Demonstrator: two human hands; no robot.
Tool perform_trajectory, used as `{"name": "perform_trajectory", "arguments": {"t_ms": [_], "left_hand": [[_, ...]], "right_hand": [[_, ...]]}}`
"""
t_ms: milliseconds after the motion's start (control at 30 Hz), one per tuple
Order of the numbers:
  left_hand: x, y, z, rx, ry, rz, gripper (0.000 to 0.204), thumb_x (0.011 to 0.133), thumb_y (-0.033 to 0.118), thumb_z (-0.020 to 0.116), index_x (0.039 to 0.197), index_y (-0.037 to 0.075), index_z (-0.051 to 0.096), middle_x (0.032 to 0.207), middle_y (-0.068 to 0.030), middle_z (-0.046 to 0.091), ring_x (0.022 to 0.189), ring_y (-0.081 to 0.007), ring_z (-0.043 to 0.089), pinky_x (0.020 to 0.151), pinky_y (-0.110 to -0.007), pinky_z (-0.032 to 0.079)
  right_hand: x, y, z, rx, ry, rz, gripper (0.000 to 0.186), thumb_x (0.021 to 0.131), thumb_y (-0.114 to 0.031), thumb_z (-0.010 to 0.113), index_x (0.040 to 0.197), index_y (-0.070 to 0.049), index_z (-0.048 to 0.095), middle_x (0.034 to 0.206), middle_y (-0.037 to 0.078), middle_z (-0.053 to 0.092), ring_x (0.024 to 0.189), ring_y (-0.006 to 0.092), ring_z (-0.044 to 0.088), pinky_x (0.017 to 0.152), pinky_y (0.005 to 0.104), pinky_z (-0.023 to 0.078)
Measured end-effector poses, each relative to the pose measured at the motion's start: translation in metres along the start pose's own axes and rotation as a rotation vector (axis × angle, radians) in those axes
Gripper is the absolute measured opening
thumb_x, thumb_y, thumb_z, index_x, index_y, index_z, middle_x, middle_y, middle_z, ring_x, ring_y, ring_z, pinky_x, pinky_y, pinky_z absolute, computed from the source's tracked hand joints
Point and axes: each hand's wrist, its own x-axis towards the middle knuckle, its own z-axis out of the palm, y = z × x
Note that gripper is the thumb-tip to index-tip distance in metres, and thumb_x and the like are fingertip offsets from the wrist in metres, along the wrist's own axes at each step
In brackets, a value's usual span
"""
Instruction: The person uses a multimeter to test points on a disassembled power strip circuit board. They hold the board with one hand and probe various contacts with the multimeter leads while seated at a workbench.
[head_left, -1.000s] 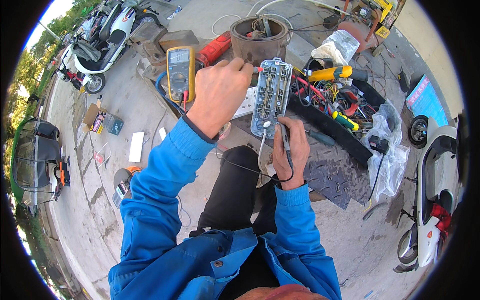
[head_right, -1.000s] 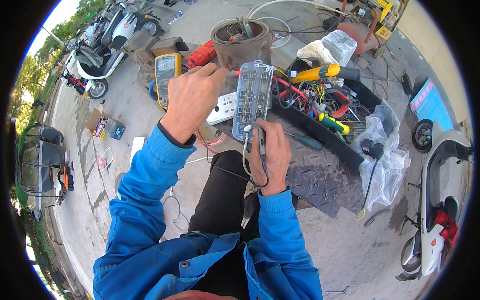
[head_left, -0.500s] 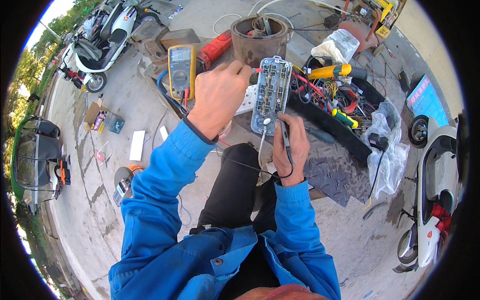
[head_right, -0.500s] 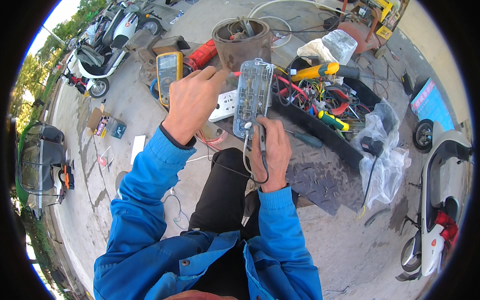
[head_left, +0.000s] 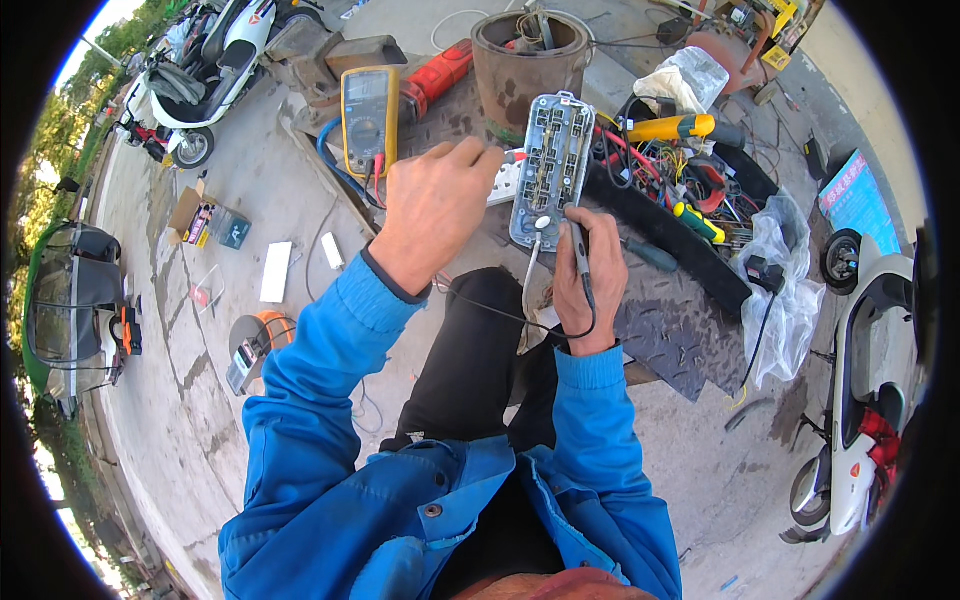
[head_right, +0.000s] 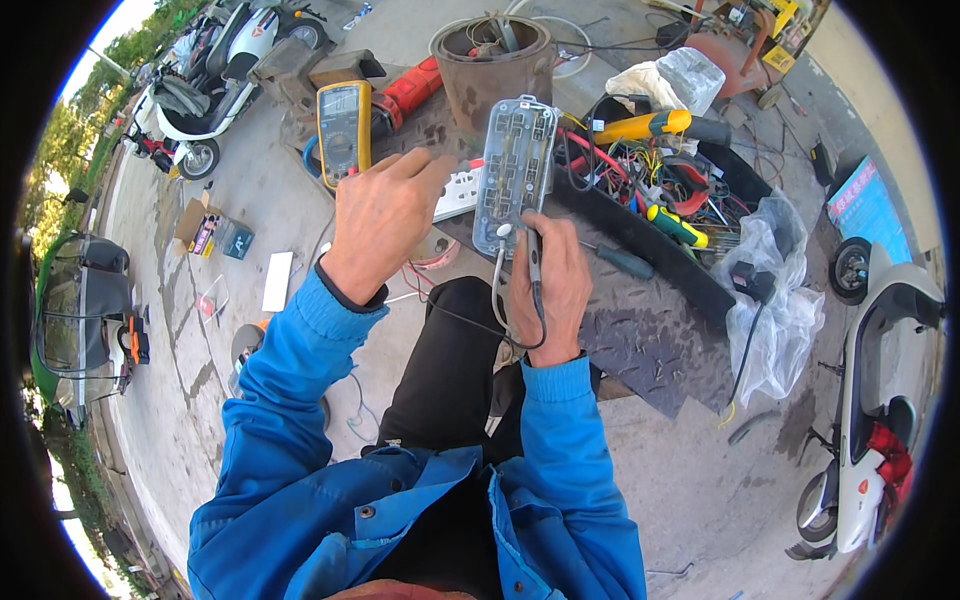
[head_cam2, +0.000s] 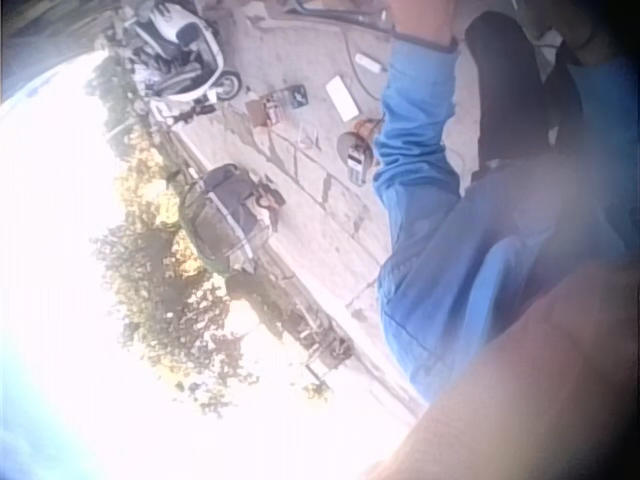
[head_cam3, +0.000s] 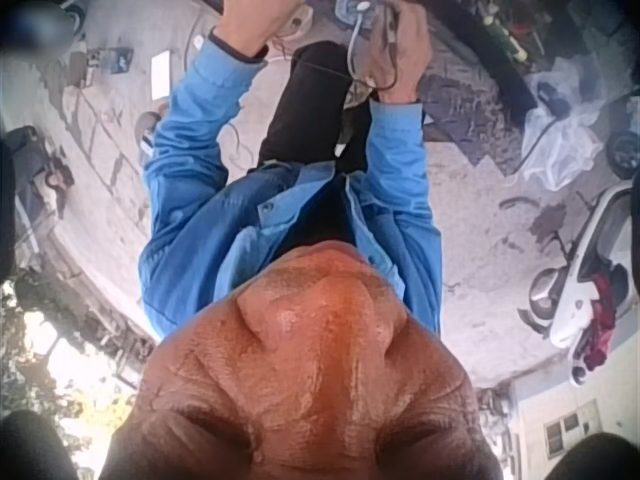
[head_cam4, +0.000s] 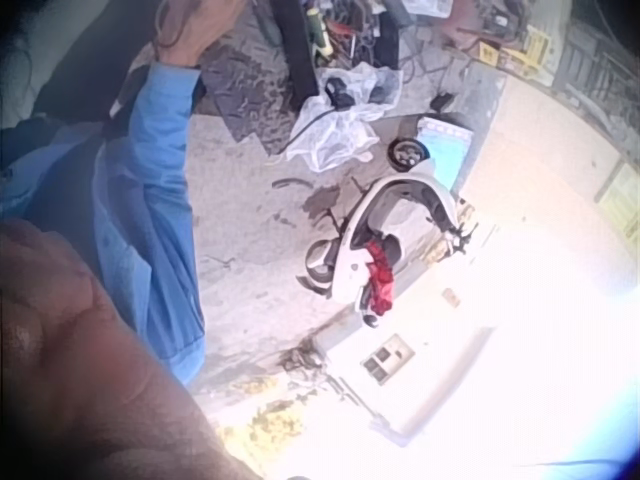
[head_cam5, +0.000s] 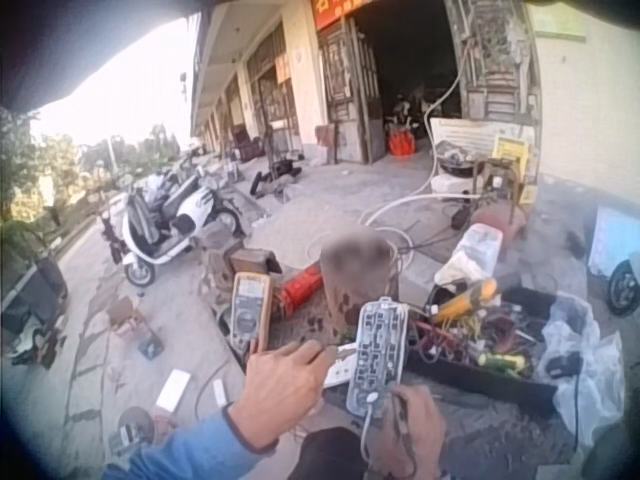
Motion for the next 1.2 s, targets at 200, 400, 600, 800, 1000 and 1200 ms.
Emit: {"name": "perform_trajectory", "arguments": {"t_ms": [200,400,600,800,1000,1200], "left_hand": [[0.002,0.000,0.005,0.000,0.004,0.010,0.023,0.091,0.010,0.071,0.113,0.012,0.078,0.095,-0.0042,0.070,0.091,-0.0264,0.078,0.066,-0.042,0.059],[-0.002,0.003,0.010,0.002,0.014,-0.004,0.025,0.090,0.009,0.071,0.114,0.012,0.078,0.094,-0.0045,0.070,0.092,-0.0267,0.078,0.067,-0.041,0.060],[-0.005,0.003,0.011,0.008,-0.005,-0.009,0.028,0.090,0.008,0.071,0.116,0.012,0.078,0.095,-0.0042,0.071,0.092,-0.0266,0.079,0.068,-0.041,0.061],[-0.011,0.002,0.006,-0.023,0.025,-0.014,0.029,0.091,0.009,0.071,0.119,0.012,0.080,0.096,-0.0038,0.071,0.093,-0.0262,0.079,0.068,-0.041,0.060],[-0.026,0.006,0.000,-0.026,0.004,-0.032,0.028,0.091,0.010,0.073,0.117,0.011,0.081,0.096,-0.0039,0.072,0.091,-0.0254,0.079,0.067,-0.041,0.060],[-0.035,0.009,-0.002,-0.034,-0.048,-0.033,0.029,0.090,0.010,0.074,0.119,0.012,0.081,0.097,-0.0041,0.073,0.091,-0.0262,0.079,0.068,-0.040,0.061]], "right_hand": [[0.000,0.000,0.001,-0.004,0.006,-0.002,0.019,0.104,0.002,0.073,0.123,-0.002,0.070,0.106,0.017,0.067,0.094,0.0369,0.072,0.085,0.0409,0.058],[0.000,0.001,0.001,0.004,0.012,-0.010,0.019,0.104,0.002,0.073,0.123,-0.002,0.070,0.106,0.017,0.067,0.095,0.0372,0.071,0.085,0.0410,0.058],[-0.001,0.001,0.002,0.010,0.010,-0.007,0.019,0.105,0.001,0.073,0.123,-0.002,0.070,0.106,0.017,0.067,0.095,0.0373,0.072,0.085,0.0412,0.058],[-0.002,0.002,0.001,0.004,0.000,-0.003,0.020,0.105,0.000,0.073,0.125,-0.002,0.070,0.108,0.017,0.068,0.096,0.0372,0.072,0.086,0.0411,0.058],[-0.003,0.002,0.003,0.015,0.007,0.003,0.022,0.103,0.000,0.074,0.124,-0.003,0.070,0.109,0.017,0.068,0.099,0.0403,0.072,0.086,0.0444,0.058],[-0.002,0.001,0.002,0.001,0.016,-0.007,0.023,0.102,0.000,0.074,0.124,-0.004,0.071,0.110,0.017,0.068,0.100,0.0422,0.073,0.086,0.0460,0.058]]}}
